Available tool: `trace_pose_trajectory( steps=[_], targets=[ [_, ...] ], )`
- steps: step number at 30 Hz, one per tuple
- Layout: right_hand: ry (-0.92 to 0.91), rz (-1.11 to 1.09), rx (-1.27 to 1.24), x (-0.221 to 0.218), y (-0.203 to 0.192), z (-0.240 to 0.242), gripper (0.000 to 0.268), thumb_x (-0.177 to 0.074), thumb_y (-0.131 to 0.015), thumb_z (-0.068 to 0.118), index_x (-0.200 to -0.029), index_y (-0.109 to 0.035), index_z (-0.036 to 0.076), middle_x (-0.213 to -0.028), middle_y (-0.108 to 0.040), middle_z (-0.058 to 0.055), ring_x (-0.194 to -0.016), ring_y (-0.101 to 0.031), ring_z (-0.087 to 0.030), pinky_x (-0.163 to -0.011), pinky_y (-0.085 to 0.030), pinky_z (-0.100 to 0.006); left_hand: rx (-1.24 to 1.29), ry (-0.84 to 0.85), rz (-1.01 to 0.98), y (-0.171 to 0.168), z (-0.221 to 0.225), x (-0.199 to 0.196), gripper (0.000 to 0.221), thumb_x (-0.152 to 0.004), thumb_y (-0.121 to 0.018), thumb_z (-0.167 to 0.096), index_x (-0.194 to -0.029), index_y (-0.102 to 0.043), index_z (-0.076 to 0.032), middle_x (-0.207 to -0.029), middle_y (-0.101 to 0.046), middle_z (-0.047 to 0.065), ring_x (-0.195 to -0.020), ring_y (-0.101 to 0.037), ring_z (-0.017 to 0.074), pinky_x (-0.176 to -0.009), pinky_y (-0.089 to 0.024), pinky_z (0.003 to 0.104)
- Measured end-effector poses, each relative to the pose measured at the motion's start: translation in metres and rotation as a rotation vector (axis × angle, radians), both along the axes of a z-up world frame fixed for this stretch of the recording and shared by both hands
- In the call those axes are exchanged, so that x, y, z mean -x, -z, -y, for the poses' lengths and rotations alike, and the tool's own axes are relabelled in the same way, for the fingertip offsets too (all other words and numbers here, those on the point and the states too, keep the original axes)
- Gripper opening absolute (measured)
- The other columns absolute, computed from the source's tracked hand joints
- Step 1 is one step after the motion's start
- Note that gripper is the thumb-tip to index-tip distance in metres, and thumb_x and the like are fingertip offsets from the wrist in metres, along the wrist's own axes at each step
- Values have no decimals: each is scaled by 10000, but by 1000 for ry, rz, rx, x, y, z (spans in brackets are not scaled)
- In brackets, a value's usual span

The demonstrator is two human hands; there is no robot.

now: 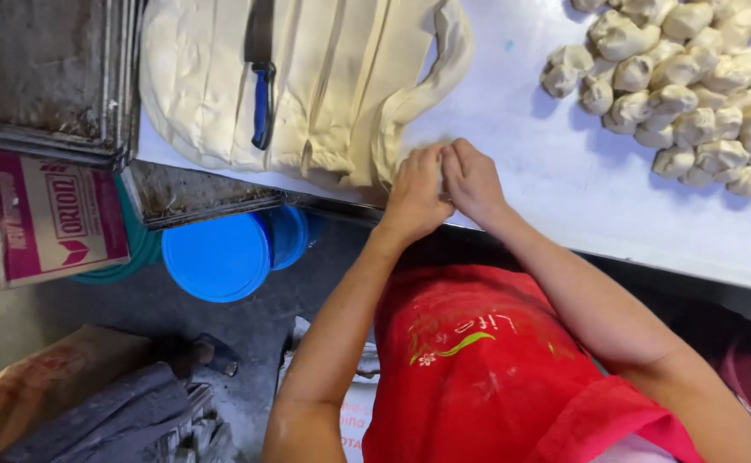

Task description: A person in a bakery is seen cutting a large sheet of dough into strips with a knife and then rapidly tearing and rolling those strips into small, uniform dough balls on a floured table.

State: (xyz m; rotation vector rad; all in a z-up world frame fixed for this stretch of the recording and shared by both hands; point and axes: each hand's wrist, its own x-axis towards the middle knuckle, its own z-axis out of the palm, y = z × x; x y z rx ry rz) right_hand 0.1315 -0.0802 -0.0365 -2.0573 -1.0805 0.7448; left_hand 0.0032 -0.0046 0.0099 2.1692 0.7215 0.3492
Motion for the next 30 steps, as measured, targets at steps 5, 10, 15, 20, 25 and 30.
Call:
trace_pose_trajectory(
  steps=[5,10,15,20,25,30],
  targets=[
    [-49,40,187,-61,-24,-3,332,-1082,-467,402,-956,-639,147,-814,-697,-156,-921,-697,-427,-752,-543,-524,6,-38,-343,52,-2,-66,409,-744,-731,-369,-1040,-621,-109,-912,-717,126,-941,-731,397,-830,-545,540],
    [-444,-272,195,-33,-138,59,460,-967,-312,199,-877,-663,-85,-841,-686,-389,-846,-625,-584,-766,-494,-618,0,25,-486,43,-31,-87,475,-966,-496,-492,-962,-768,-103,-840,-759,152,-876,-772,396,-743,-594,522],
    [-237,285,-176,-106,-155,56,522,-925,-846,189,-1304,-650,-111,-1107,-651,-343,-1079,-610,-576,-926,-479,-633,-108,310,-431,-47,3,-60,1020,-727,-866,-582,-1534,-442,-125,-1267,-629,217,-1167,-649,444,-947,-525,596],
    [-190,393,-226,-48,-82,41,617,-870,-837,377,-1391,-642,110,-1289,-645,-194,-1216,-587,-490,-952,-499,-587,-551,-163,-332,-7,-64,-31,933,-711,-870,-543,-1387,-544,12,-1126,-615,215,-1029,-625,419,-881,-534,527],
    [-182,644,-283,9,-11,22,430,-824,-783,273,-1234,-675,202,-970,-577,-70,-926,-609,-383,-727,-533,-436,-637,-232,-411,10,-74,-16,375,-792,-781,-289,-1019,-619,-38,-963,-561,105,-901,-659,359,-778,-572,449],
    [-244,430,-181,-77,-100,92,336,-883,-809,215,-1211,-753,264,-1052,-616,-61,-987,-620,-329,-771,-554,-372,474,-459,-59,-41,-27,-9,534,-866,-789,-324,-1294,-610,-58,-1053,-728,193,-913,-734,329,-793,-587,422]
  ],
)
